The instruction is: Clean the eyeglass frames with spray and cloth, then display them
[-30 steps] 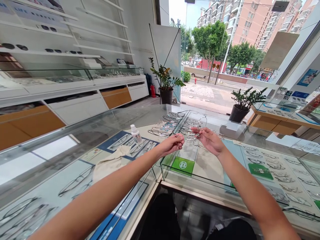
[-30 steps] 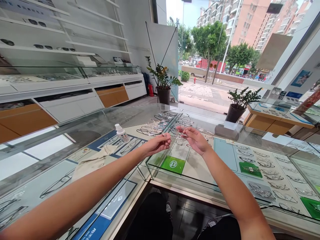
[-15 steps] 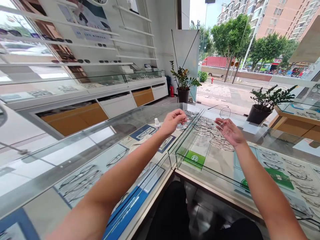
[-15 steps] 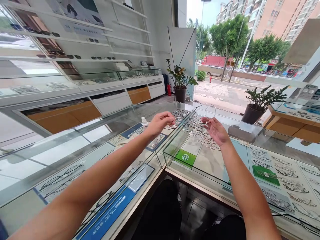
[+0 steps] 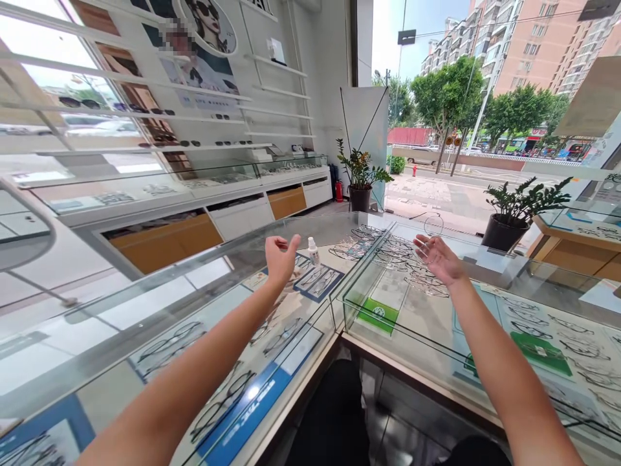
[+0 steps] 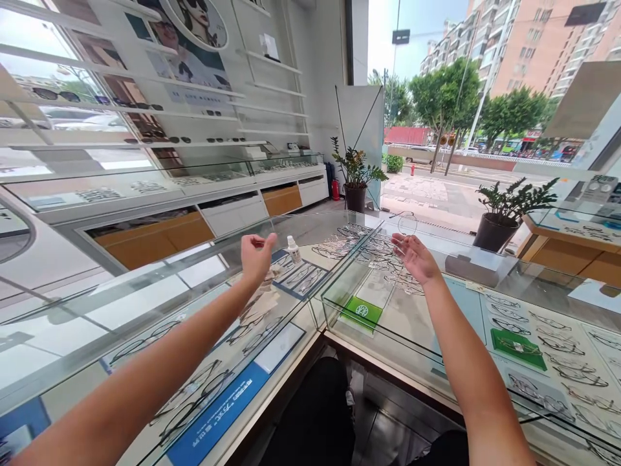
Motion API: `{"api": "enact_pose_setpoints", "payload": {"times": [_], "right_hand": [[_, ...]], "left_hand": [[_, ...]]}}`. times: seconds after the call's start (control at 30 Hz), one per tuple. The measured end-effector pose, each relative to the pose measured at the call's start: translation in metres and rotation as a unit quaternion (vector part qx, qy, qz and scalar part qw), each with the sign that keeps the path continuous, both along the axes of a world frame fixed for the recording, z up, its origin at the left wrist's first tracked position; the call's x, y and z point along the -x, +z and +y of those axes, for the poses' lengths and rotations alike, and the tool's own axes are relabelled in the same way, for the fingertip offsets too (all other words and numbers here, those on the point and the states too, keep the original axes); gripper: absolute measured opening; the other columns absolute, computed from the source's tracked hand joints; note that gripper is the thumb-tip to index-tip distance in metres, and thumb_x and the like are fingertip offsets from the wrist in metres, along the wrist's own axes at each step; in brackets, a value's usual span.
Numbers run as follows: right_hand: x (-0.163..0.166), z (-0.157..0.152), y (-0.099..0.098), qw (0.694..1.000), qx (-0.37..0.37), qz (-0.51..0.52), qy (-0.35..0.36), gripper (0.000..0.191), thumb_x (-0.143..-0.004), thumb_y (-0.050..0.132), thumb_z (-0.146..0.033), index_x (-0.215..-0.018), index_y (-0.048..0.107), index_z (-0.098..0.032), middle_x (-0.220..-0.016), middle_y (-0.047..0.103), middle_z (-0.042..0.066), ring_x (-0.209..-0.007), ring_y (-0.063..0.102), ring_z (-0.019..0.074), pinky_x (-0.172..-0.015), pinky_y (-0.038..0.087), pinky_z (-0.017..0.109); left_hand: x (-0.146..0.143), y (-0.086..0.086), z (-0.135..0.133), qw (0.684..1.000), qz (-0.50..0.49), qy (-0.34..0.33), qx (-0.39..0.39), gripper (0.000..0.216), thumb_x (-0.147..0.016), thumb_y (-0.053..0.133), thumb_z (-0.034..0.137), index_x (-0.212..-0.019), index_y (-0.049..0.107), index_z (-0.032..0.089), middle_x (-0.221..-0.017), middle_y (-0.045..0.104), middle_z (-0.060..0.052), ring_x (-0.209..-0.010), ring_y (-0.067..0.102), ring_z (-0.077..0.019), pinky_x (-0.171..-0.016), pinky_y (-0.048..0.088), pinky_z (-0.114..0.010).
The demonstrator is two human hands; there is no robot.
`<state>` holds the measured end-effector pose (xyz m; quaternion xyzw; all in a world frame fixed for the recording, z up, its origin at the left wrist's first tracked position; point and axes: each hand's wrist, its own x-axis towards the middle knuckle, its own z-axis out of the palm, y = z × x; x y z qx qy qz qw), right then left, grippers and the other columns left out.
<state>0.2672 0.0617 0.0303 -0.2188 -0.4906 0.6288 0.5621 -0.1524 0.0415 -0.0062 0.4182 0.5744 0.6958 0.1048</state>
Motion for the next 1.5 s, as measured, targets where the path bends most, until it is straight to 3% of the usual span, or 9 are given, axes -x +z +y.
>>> {"api": "enact_pose_setpoints", "payload": {"times": [0.17, 0.4, 0.57, 0.7, 0.83, 1.0, 1.23, 1.33, 1.5], "right_hand": [[0.001, 0.001, -0.006, 1.0, -0.006, -0.009, 0.0, 0.031, -0.069, 0.089, -0.054, -0.078, 0.069, -0.031, -0.117, 0.078, -0.001, -0.121, 0.067, 0.0245, -0.107, 0.05, 0.045], [-0.002, -0.003, -0.008, 1.0, -0.008, 0.004, -0.006, 0.027, -0.069, 0.091, -0.05, -0.077, 0.073, -0.031, -0.115, 0.079, -0.001, -0.118, 0.069, 0.0236, -0.108, 0.051, 0.044], [0.001, -0.007, -0.005, 1.0, -0.017, -0.005, -0.011, 0.025, -0.07, 0.09, -0.05, -0.079, 0.075, -0.032, -0.114, 0.08, -0.002, -0.118, 0.07, 0.0225, -0.11, 0.05, 0.043], [0.003, -0.011, -0.005, 1.0, -0.008, 0.003, -0.013, 0.027, -0.067, 0.092, -0.048, -0.077, 0.075, -0.031, -0.109, 0.081, -0.001, -0.115, 0.072, 0.0221, -0.111, 0.05, 0.042], [0.005, -0.016, -0.003, 1.0, -0.014, -0.002, -0.014, 0.029, -0.066, 0.093, -0.05, -0.077, 0.074, -0.03, -0.102, 0.081, -0.001, -0.112, 0.072, 0.0218, -0.111, 0.05, 0.042], [0.012, -0.023, -0.003, 0.999, -0.017, -0.046, -0.009, 0.033, -0.065, 0.093, -0.052, -0.078, 0.073, -0.029, -0.098, 0.081, 0.001, -0.108, 0.072, 0.0227, -0.113, 0.048, 0.045], [0.027, -0.034, -0.004, 0.98, -0.044, -0.184, -0.054, 0.034, -0.072, 0.087, -0.056, -0.08, 0.075, -0.026, -0.091, 0.08, 0.002, -0.097, 0.07, 0.0211, -0.102, 0.05, 0.042], [0.033, -0.039, -0.003, 0.969, -0.058, -0.234, -0.056, 0.032, -0.075, 0.084, -0.055, -0.08, 0.075, -0.025, -0.089, 0.079, 0.002, -0.094, 0.069, 0.0212, -0.096, 0.052, 0.04], [0.036, -0.042, -0.005, 0.962, -0.058, -0.264, -0.04, 0.034, -0.075, 0.083, -0.057, -0.08, 0.074, -0.024, -0.087, 0.078, 0.002, -0.09, 0.069, 0.021, -0.092, 0.052, 0.039]], "left_hand": [[-0.012, -0.025, 0.003, 0.987, 0.023, -0.064, 0.147, 0.065, -0.069, 0.087, 0.037, -0.115, 0.044, 0.024, -0.136, 0.054, -0.014, -0.131, 0.052, -0.0303, -0.103, 0.045, -0.042], [-0.022, -0.017, 0.011, 0.967, 0.009, -0.184, 0.175, 0.039, -0.067, 0.082, 0.032, -0.093, 0.054, 0.021, -0.097, 0.068, -0.006, -0.103, 0.066, -0.0277, -0.094, 0.05, -0.04], [-0.077, 0.004, 0.021, 0.943, -0.049, -0.294, 0.149, 0.038, -0.069, 0.072, 0.031, -0.098, 0.049, 0.023, -0.087, 0.063, 0.001, -0.082, 0.063, -0.0172, -0.071, 0.05, -0.028], [-0.136, 0.017, 0.023, 0.888, -0.108, -0.42, 0.15, 0.04, -0.064, 0.075, 0.033, -0.094, 0.052, 0.022, -0.076, 0.055, 0.004, -0.069, 0.056, -0.0136, -0.06, 0.047, -0.024], [-0.171, 0.02, 0.017, 0.82, -0.178, -0.52, 0.158, 0.049, -0.069, 0.072, 0.065, -0.079, 0.054, 0.02, -0.072, 0.052, -0.001, -0.067, 0.052, -0.016, -0.056, 0.047, -0.028], [-0.176, 0.01, 0.009, 0.698, -0.277, -0.629, 0.2, 0.072, -0.07, 0.059, 0.092, -0.066, 0.052, 0.021, -0.072, 0.051, -0.004, -0.068, 0.051, -0.0187, -0.06, 0.05, -0.032], [-0.174, -0.003, 0.008, 0.645, -0.25, -0.68, 0.243, 0.076, -0.071, 0.05, 0.097, -0.059, 0.051, 0.022, -0.062, 0.042, -0.002, -0.059, 0.044, -0.0183, -0.056, 0.041, -0.032], [-0.177, -0.007, 0.007, 0.653, -0.214, -0.683, 0.249, 0.076, -0.072, 0.046, 0.097, -0.058, 0.052, 0.023, -0.061, 0.042, -0.003, -0.058, 0.042, -0.0192, -0.056, 0.04, -0.034], [-0.184, -0.018, 0.01, 0.796, -0.024, -0.588, 0.144, 0.065, -0.083, 0.049, 0.079, -0.055, 0.055, 0.022, -0.058, 0.047, -0.004, -0.06, 0.041, -0.019, -0.062, 0.037, -0.033]]}}
